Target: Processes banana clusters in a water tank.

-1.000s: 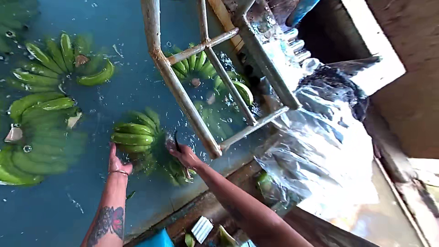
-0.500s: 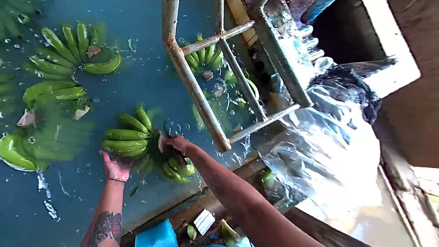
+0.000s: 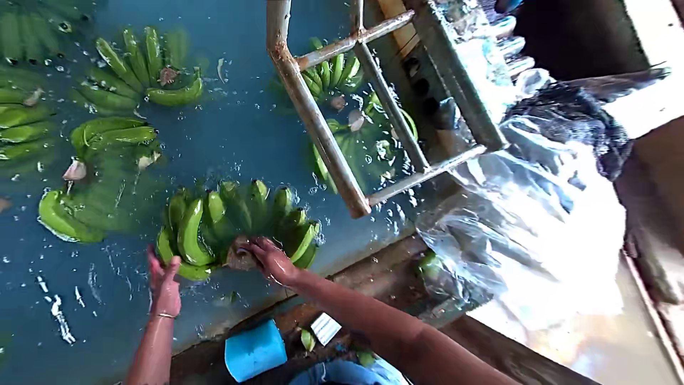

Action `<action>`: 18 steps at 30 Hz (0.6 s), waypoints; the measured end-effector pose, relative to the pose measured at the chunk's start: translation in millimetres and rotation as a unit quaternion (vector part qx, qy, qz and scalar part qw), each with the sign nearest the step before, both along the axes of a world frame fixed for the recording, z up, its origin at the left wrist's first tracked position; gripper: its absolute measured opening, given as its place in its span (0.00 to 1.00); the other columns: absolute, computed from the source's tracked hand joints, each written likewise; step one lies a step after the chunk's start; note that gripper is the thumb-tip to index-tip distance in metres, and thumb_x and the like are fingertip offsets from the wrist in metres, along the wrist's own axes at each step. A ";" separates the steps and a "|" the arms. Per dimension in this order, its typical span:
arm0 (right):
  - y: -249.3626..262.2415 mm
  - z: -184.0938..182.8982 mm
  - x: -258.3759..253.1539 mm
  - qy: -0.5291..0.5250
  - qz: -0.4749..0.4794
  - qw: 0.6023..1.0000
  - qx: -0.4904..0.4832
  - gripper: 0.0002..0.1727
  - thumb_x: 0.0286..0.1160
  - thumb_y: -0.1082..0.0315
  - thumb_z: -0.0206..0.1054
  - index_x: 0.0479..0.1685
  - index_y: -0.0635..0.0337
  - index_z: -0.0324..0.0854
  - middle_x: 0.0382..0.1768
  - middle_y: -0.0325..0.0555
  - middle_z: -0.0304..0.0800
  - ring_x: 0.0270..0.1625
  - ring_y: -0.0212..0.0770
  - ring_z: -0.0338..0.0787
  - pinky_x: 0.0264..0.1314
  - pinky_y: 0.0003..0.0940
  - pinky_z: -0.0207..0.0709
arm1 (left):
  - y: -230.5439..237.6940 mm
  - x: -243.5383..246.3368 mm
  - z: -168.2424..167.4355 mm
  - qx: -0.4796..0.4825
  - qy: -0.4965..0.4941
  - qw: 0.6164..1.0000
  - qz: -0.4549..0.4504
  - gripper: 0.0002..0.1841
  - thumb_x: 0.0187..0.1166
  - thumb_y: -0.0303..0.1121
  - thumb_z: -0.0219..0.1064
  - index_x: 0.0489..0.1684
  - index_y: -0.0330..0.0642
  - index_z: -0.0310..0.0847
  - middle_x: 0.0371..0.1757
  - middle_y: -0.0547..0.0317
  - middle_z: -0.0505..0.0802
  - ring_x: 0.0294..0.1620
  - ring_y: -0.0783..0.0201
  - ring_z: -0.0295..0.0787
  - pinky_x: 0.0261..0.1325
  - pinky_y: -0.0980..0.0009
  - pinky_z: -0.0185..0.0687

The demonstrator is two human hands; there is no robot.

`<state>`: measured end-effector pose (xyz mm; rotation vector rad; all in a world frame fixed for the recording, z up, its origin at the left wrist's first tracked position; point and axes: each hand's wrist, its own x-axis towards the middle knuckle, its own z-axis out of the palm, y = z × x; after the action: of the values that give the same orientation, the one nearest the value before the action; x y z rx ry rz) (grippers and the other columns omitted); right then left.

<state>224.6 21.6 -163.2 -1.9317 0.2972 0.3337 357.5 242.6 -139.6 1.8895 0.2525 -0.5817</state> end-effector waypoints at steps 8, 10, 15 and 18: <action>-23.9 60.4 -32.0 0.114 0.016 0.993 0.006 0.33 0.86 0.44 0.61 0.78 0.61 0.72 0.47 0.63 0.92 0.49 0.62 0.92 0.57 0.62 0.82 | 9.0 -51.5 -44.5 -0.085 0.197 0.961 0.176 0.35 0.91 0.62 0.34 0.87 0.49 0.58 0.72 0.48 0.83 0.64 0.56 0.85 0.57 0.53 0.86; -28.4 64.5 -38.7 0.213 0.047 0.976 -0.020 0.42 0.79 0.36 0.65 0.79 0.61 0.68 0.45 0.63 0.90 0.49 0.63 0.91 0.56 0.64 0.81 | 6.8 -57.5 -47.8 -0.066 0.223 0.956 0.179 0.34 0.92 0.61 0.33 0.86 0.49 0.60 0.76 0.46 0.80 0.69 0.51 0.81 0.62 0.47 0.82; -33.4 69.4 -54.5 0.303 0.076 0.949 -0.036 0.36 0.75 0.53 0.75 0.79 0.61 0.68 0.65 0.65 0.84 0.62 0.64 0.88 0.64 0.65 0.79 | -11.5 -72.9 -31.0 -0.062 0.238 0.950 0.190 0.26 0.95 0.47 0.43 0.85 0.44 0.60 0.71 0.44 0.81 0.60 0.51 0.86 0.51 0.51 0.86; -35.7 65.5 -56.5 0.327 0.073 0.942 -0.013 0.40 0.70 0.64 0.77 0.83 0.59 0.63 0.73 0.67 0.76 0.67 0.65 0.85 0.67 0.64 0.78 | -22.7 -68.2 -16.7 -0.103 0.240 0.943 0.206 0.22 0.90 0.37 0.51 0.79 0.40 0.63 0.62 0.41 0.84 0.51 0.51 0.88 0.44 0.52 0.88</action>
<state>168.1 -14.1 -97.7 -1.8221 0.5905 1.0811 289.3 220.0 -156.3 1.4118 0.8496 -0.7380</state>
